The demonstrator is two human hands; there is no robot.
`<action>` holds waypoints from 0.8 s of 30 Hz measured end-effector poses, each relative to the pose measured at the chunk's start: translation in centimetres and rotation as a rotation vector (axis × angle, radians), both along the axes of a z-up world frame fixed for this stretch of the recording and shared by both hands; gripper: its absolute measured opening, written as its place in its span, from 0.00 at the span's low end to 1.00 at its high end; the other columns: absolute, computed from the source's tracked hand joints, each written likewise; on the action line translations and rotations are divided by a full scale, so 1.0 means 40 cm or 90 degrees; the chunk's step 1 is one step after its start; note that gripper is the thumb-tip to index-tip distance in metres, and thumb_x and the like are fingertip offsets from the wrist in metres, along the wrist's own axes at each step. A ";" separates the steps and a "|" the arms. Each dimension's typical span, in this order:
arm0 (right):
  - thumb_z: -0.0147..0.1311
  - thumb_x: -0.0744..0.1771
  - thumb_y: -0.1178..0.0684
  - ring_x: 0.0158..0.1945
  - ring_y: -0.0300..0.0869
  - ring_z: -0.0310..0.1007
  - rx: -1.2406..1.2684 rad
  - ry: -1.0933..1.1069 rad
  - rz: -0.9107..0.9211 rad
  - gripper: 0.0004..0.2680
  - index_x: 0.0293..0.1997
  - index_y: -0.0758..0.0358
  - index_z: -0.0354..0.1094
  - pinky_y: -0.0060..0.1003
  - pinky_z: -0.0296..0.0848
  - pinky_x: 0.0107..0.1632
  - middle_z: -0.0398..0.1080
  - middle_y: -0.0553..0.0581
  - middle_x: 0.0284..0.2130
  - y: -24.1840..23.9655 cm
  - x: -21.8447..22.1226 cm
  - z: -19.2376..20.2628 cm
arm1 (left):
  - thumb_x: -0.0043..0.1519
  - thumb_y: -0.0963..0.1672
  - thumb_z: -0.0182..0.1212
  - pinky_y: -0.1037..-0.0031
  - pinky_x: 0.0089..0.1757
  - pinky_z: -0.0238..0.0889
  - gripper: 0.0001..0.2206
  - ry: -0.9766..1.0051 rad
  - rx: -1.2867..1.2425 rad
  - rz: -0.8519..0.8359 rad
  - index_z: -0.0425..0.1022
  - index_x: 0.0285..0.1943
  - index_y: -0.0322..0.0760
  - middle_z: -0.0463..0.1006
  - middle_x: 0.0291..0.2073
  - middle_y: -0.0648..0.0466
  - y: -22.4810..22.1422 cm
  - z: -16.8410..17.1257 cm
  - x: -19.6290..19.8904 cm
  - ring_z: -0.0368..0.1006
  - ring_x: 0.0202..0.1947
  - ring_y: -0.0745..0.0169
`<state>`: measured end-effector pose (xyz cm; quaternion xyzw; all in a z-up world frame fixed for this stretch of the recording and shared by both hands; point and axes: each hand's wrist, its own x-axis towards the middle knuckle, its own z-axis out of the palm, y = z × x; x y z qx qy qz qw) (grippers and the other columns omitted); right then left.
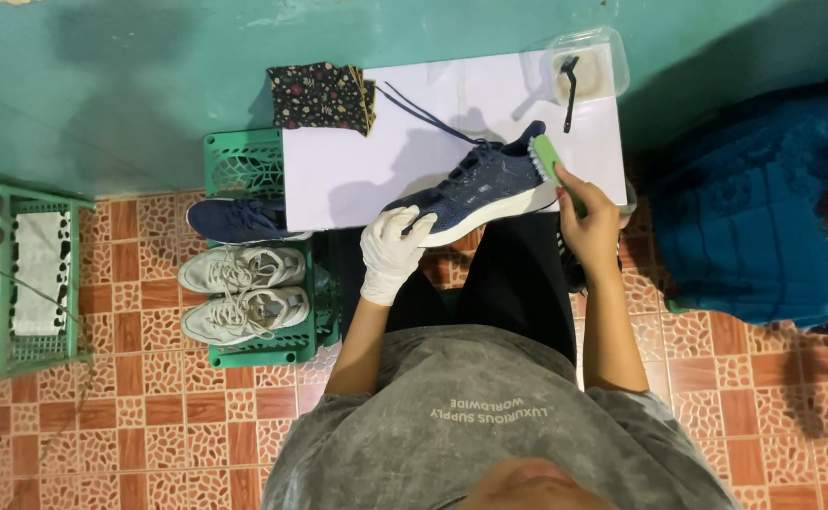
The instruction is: Brushing the midsole of a sneaker to clean it using a small brush and cleaning solution.
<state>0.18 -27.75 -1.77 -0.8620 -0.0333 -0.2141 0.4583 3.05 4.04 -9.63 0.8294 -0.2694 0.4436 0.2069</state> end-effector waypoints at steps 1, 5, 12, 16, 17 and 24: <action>0.58 0.67 0.65 0.42 0.55 0.78 -0.057 -0.005 -0.016 0.13 0.57 0.57 0.77 0.45 0.74 0.47 0.77 0.62 0.38 0.000 -0.006 0.002 | 0.62 0.48 0.61 0.73 0.41 0.73 0.09 0.001 0.003 0.000 0.80 0.48 0.62 0.72 0.44 0.59 0.000 0.004 -0.001 0.72 0.47 0.58; 0.59 0.67 0.60 0.32 0.52 0.76 -0.110 0.029 0.014 0.15 0.57 0.44 0.78 0.43 0.73 0.38 0.75 0.55 0.29 0.032 -0.014 0.031 | 0.62 0.47 0.59 0.73 0.40 0.73 0.09 0.005 0.011 0.003 0.80 0.48 0.61 0.72 0.43 0.59 -0.001 0.013 0.001 0.73 0.46 0.58; 0.58 0.67 0.61 0.28 0.50 0.74 -0.145 0.039 -0.018 0.17 0.60 0.43 0.77 0.39 0.72 0.34 0.73 0.54 0.26 0.020 -0.015 0.015 | 0.60 0.47 0.62 0.72 0.41 0.73 0.10 0.020 0.011 0.010 0.80 0.49 0.61 0.71 0.43 0.59 -0.002 0.023 -0.006 0.72 0.47 0.58; 0.58 0.67 0.60 0.29 0.54 0.74 -0.215 0.013 -0.085 0.16 0.60 0.46 0.77 0.45 0.72 0.33 0.72 0.57 0.26 0.028 -0.022 0.012 | 0.58 0.48 0.63 0.71 0.43 0.73 0.13 0.046 0.003 -0.008 0.80 0.53 0.60 0.71 0.44 0.59 0.004 0.005 -0.005 0.72 0.48 0.58; 0.58 0.67 0.60 0.29 0.54 0.75 -0.240 -0.007 -0.088 0.16 0.61 0.45 0.77 0.44 0.73 0.33 0.71 0.56 0.26 0.035 -0.023 0.003 | 0.57 0.49 0.64 0.72 0.44 0.73 0.15 0.054 0.002 -0.010 0.80 0.55 0.60 0.71 0.45 0.59 0.005 0.001 -0.001 0.72 0.49 0.58; 0.56 0.68 0.59 0.30 0.51 0.75 -0.228 -0.010 -0.131 0.15 0.62 0.46 0.75 0.44 0.74 0.35 0.72 0.55 0.28 0.080 -0.043 -0.005 | 0.53 0.52 0.68 0.70 0.44 0.71 0.24 0.082 -0.002 0.036 0.77 0.61 0.56 0.72 0.47 0.59 0.004 -0.017 -0.008 0.71 0.51 0.58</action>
